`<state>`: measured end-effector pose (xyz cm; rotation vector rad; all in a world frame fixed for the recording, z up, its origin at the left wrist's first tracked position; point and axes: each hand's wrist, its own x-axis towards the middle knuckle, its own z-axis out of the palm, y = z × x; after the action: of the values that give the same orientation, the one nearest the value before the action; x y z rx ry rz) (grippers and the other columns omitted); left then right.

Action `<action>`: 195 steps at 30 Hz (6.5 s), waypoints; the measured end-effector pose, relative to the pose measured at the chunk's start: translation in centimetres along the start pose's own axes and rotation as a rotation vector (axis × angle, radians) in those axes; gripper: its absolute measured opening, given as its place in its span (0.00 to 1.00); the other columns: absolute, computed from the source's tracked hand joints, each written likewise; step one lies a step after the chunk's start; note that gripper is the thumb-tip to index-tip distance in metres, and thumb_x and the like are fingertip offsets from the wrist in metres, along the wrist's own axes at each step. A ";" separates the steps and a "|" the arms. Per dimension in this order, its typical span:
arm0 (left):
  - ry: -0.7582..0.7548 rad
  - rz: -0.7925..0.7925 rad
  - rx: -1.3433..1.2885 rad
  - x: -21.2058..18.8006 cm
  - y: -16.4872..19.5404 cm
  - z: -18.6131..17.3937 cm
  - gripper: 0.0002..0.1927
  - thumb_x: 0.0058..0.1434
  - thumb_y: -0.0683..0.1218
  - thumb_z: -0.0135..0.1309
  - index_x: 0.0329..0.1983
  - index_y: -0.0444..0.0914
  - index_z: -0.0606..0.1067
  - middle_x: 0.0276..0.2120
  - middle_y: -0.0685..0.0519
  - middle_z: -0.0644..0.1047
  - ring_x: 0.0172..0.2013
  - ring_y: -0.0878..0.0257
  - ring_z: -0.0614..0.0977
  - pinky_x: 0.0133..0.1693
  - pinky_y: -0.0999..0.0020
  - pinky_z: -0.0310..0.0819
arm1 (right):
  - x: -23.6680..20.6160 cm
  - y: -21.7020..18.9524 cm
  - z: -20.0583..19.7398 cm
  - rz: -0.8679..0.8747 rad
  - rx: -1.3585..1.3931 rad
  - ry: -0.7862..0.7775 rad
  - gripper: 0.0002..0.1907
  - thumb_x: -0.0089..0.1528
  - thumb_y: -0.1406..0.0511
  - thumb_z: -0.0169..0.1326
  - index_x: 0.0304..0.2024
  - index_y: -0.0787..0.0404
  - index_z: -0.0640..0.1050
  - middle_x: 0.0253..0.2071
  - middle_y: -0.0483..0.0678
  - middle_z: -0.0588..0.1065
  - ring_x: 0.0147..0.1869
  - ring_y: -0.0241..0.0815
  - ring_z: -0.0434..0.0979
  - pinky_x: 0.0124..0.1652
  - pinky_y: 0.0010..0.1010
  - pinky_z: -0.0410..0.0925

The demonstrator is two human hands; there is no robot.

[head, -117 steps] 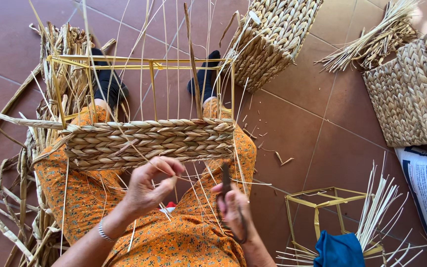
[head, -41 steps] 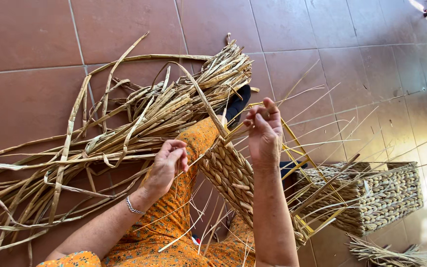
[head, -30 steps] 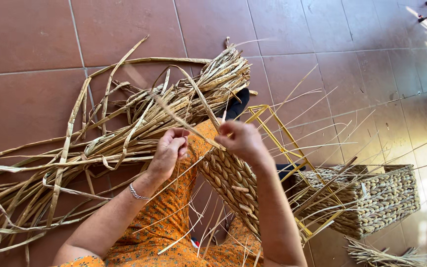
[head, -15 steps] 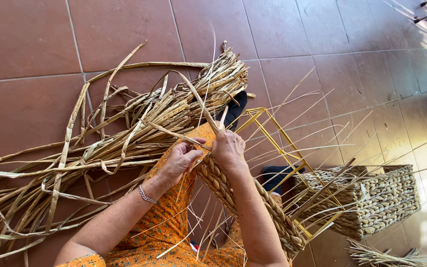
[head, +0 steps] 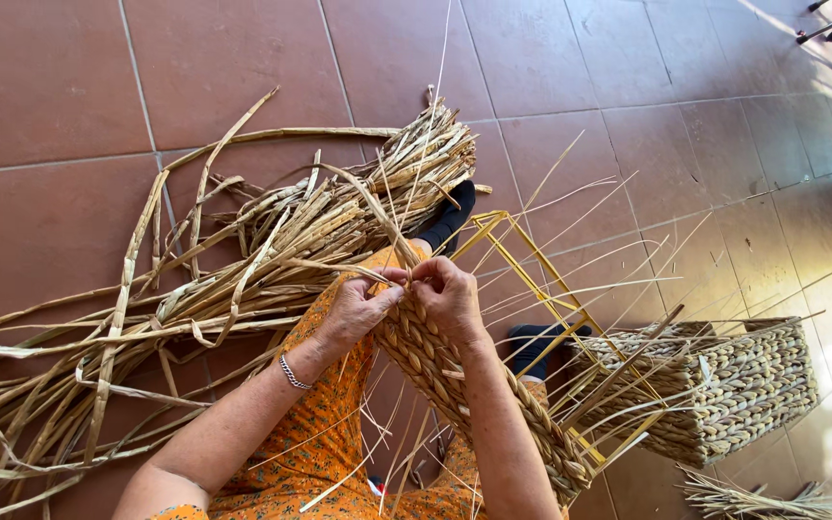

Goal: The person sits on the floor finishing a woven water hyacinth basket, tucking straw ends into the woven rim and trimming protruding strands with scissors. They rotate the basket to work around its edges and press the weave flat by hand.

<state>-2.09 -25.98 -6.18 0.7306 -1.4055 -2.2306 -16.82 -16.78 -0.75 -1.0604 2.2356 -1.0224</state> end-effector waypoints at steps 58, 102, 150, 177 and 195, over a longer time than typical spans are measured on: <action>0.045 0.430 0.190 1.6 8.7 -0.5 0.05 0.69 0.42 0.57 0.44 0.36 0.80 0.21 0.65 0.71 0.20 0.79 0.63 0.20 0.80 0.49 | -2.2 -3.6 -2.4 0.401 -0.100 -0.127 0.20 0.54 0.57 0.68 0.45 0.52 0.76 0.25 0.44 0.72 0.29 0.31 0.72 0.32 0.24 0.67; -0.039 0.659 0.841 2.6 -0.8 0.3 0.03 0.63 0.41 0.58 0.38 0.39 0.81 0.31 0.51 0.80 0.32 0.60 0.80 0.36 0.61 0.76 | 3.7 -5.1 -5.2 -0.065 0.188 -0.123 0.19 0.66 0.69 0.57 0.60 0.61 0.77 0.41 0.46 0.79 0.43 0.34 0.78 0.44 0.29 0.75; -0.532 0.222 0.836 7.0 2.9 -0.2 0.15 0.56 0.45 0.63 0.48 0.46 0.82 0.45 0.49 0.82 0.48 0.56 0.83 0.53 0.63 0.78 | -0.6 4.5 -2.8 0.094 0.406 -0.015 0.04 0.69 0.70 0.50 0.46 0.61 0.74 0.43 0.46 0.80 0.45 0.32 0.80 0.45 0.26 0.77; 0.110 -0.137 0.145 6.9 1.7 3.6 0.27 0.52 0.39 0.66 0.51 0.35 0.64 0.29 0.52 0.79 0.28 0.66 0.81 0.28 0.75 0.77 | -1.3 3.2 -3.6 0.056 0.365 0.058 0.12 0.64 0.76 0.51 0.50 0.63 0.74 0.44 0.46 0.80 0.43 0.32 0.80 0.45 0.23 0.75; -0.164 -0.107 0.760 6.4 1.6 4.3 0.18 0.65 0.55 0.58 0.41 0.36 0.85 0.31 0.48 0.83 0.31 0.64 0.83 0.39 0.67 0.78 | 0.4 4.0 -2.9 0.429 0.009 0.068 0.12 0.65 0.64 0.53 0.47 0.65 0.76 0.34 0.48 0.84 0.26 0.35 0.81 0.28 0.29 0.75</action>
<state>-9.68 -27.42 -4.58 0.8713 -2.3863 -1.8234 -20.78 -14.14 -2.14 -0.5103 2.3660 -0.8871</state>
